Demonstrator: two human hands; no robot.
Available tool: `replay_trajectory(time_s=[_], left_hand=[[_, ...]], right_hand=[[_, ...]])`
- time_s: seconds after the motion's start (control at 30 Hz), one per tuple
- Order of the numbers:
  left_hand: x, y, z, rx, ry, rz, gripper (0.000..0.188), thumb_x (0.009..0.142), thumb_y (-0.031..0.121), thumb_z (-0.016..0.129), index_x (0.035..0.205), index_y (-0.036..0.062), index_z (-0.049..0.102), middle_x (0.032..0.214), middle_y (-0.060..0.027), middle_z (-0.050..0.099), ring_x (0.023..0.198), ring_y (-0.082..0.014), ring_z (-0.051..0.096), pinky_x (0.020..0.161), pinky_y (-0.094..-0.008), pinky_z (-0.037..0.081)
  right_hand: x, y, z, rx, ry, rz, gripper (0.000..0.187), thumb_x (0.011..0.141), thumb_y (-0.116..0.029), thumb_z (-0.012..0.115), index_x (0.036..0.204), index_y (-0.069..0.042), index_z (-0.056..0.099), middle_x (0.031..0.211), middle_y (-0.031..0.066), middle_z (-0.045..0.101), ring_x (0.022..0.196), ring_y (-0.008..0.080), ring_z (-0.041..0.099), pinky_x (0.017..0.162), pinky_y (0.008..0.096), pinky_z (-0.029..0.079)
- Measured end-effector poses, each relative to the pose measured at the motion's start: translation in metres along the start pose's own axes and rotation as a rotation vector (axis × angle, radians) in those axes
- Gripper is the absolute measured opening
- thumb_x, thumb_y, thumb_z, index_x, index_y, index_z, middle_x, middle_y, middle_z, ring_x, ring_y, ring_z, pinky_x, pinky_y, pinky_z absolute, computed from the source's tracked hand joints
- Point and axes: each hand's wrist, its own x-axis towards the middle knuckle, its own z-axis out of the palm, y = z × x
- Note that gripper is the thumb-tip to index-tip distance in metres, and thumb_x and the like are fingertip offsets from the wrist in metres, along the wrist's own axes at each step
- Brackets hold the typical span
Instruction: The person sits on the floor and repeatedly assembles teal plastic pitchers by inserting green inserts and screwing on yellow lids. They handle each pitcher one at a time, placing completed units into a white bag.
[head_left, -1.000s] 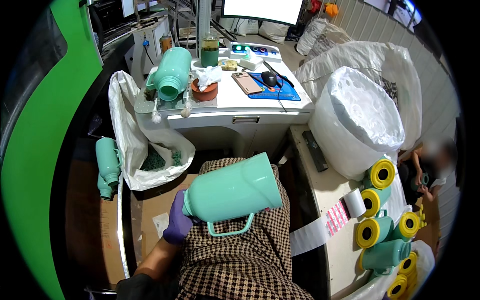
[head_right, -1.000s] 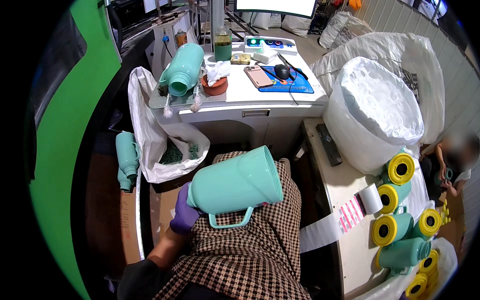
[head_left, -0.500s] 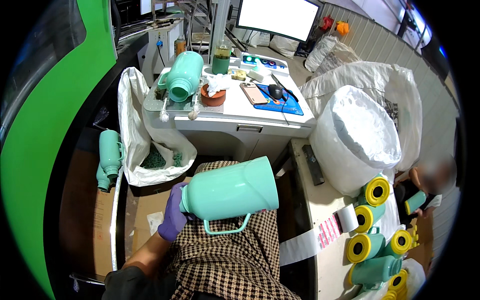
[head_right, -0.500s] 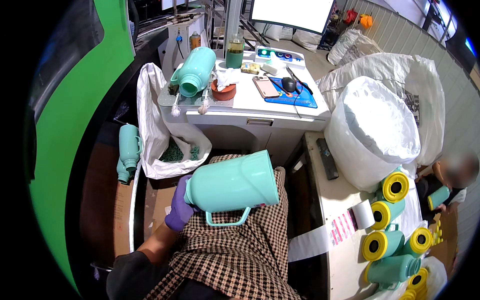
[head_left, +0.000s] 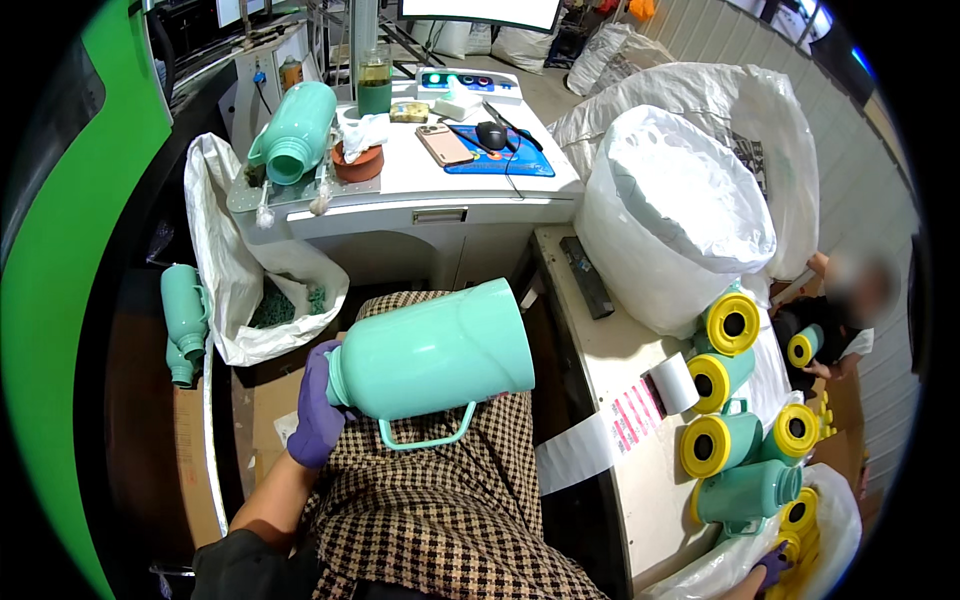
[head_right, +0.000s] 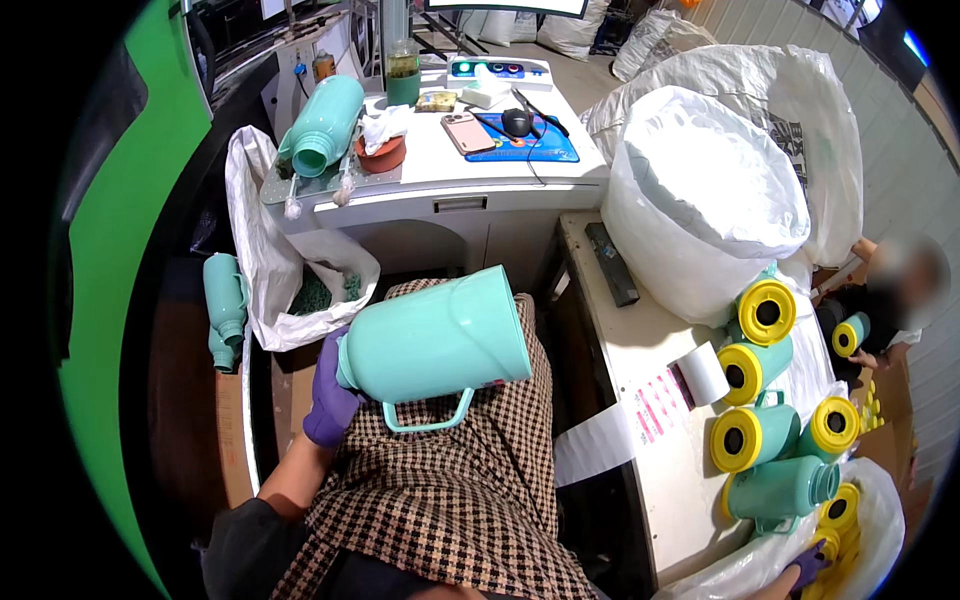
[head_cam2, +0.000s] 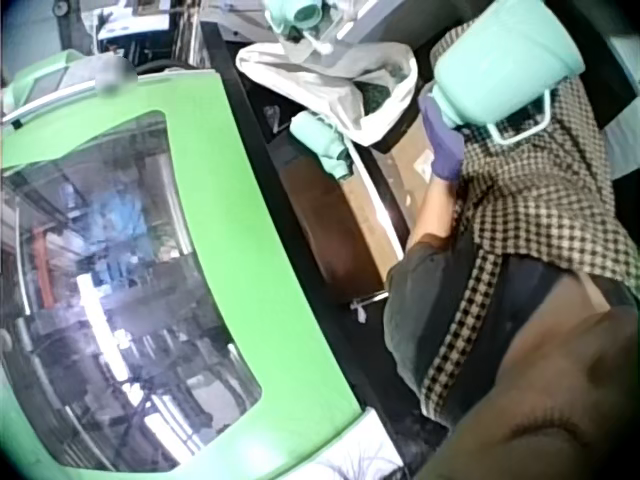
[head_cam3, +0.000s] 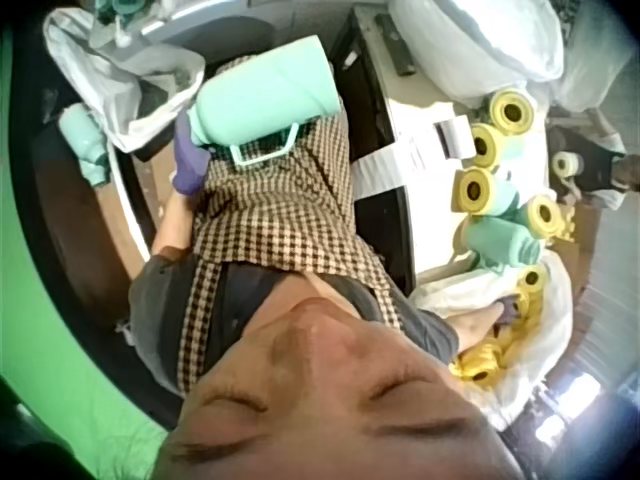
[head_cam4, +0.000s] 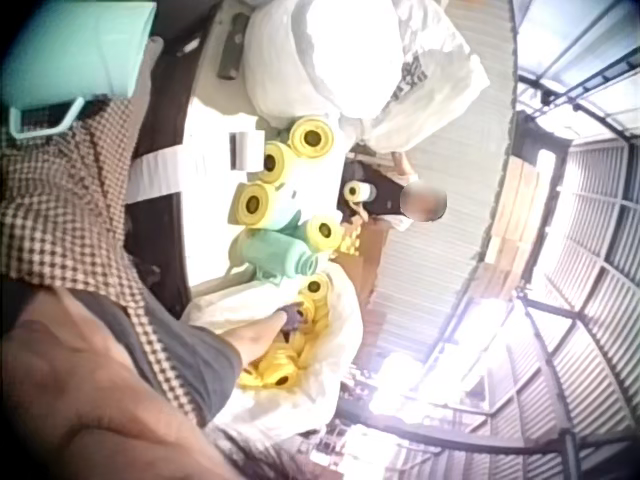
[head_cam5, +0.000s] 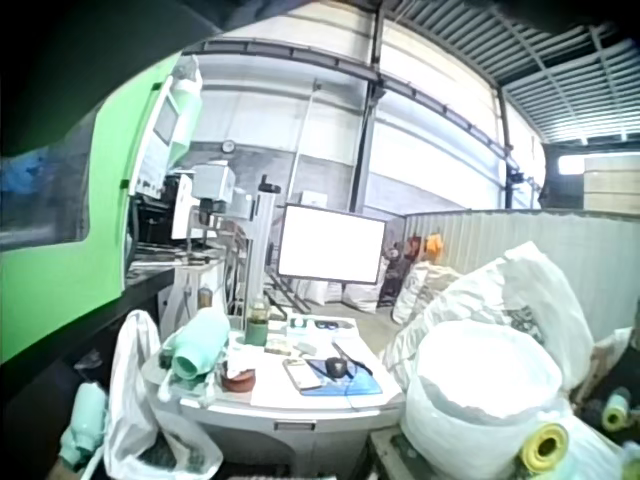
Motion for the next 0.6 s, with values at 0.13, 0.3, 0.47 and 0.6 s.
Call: replay_trajectory(time_s=[0.13,0.3,0.47,0.6], left_hand=[[-0.005,0.003,-0.002,-0.016,-0.023,0.015,0.064,0.088,0.009,0.067,0.147,0.0012,0.041,0.139,-0.0108,0.053,0.126,-0.0198,0.054,0.105,-0.0351,0.044],[-0.002,-0.015,0.001,-0.014,0.056,-0.023,0.044,0.11,0.039,0.03,0.137,0.0089,0.047,0.109,-0.0055,0.063,0.082,-0.0113,0.064,0.057,-0.0218,0.051],[-0.007,-0.005,-0.011,0.221,-0.063,0.116,0.074,0.087,0.04,0.069,0.144,0.0008,0.041,0.13,-0.0123,0.056,0.111,-0.0212,0.058,0.09,-0.0339,0.045],[-0.006,-0.01,-0.019,0.246,-0.106,0.196,0.088,0.076,0.029,0.084,0.146,-0.0026,0.04,0.138,-0.0151,0.054,0.126,-0.0254,0.055,0.106,-0.0397,0.044]], right_hand=[[0.0,0.004,0.006,-0.032,-0.026,0.027,0.097,0.082,-0.081,0.052,0.157,-0.023,0.032,0.142,0.0143,0.054,0.12,0.0357,0.061,0.092,0.0537,0.053],[-0.002,0.001,0.015,-0.091,-0.066,0.046,0.1,0.082,-0.085,0.049,0.159,-0.025,0.029,0.143,0.0141,0.053,0.122,0.0361,0.061,0.093,0.0543,0.053],[0.017,0.021,0.013,0.027,-0.025,-0.134,0.074,0.099,-0.065,0.039,0.161,-0.028,0.024,0.14,0.0202,0.058,0.115,0.0392,0.065,0.092,0.0542,0.054],[0.035,0.03,0.009,0.192,0.049,-0.016,0.064,0.101,-0.057,0.041,0.157,-0.024,0.036,0.132,0.0236,0.063,0.116,0.0387,0.065,0.094,0.0538,0.052]])
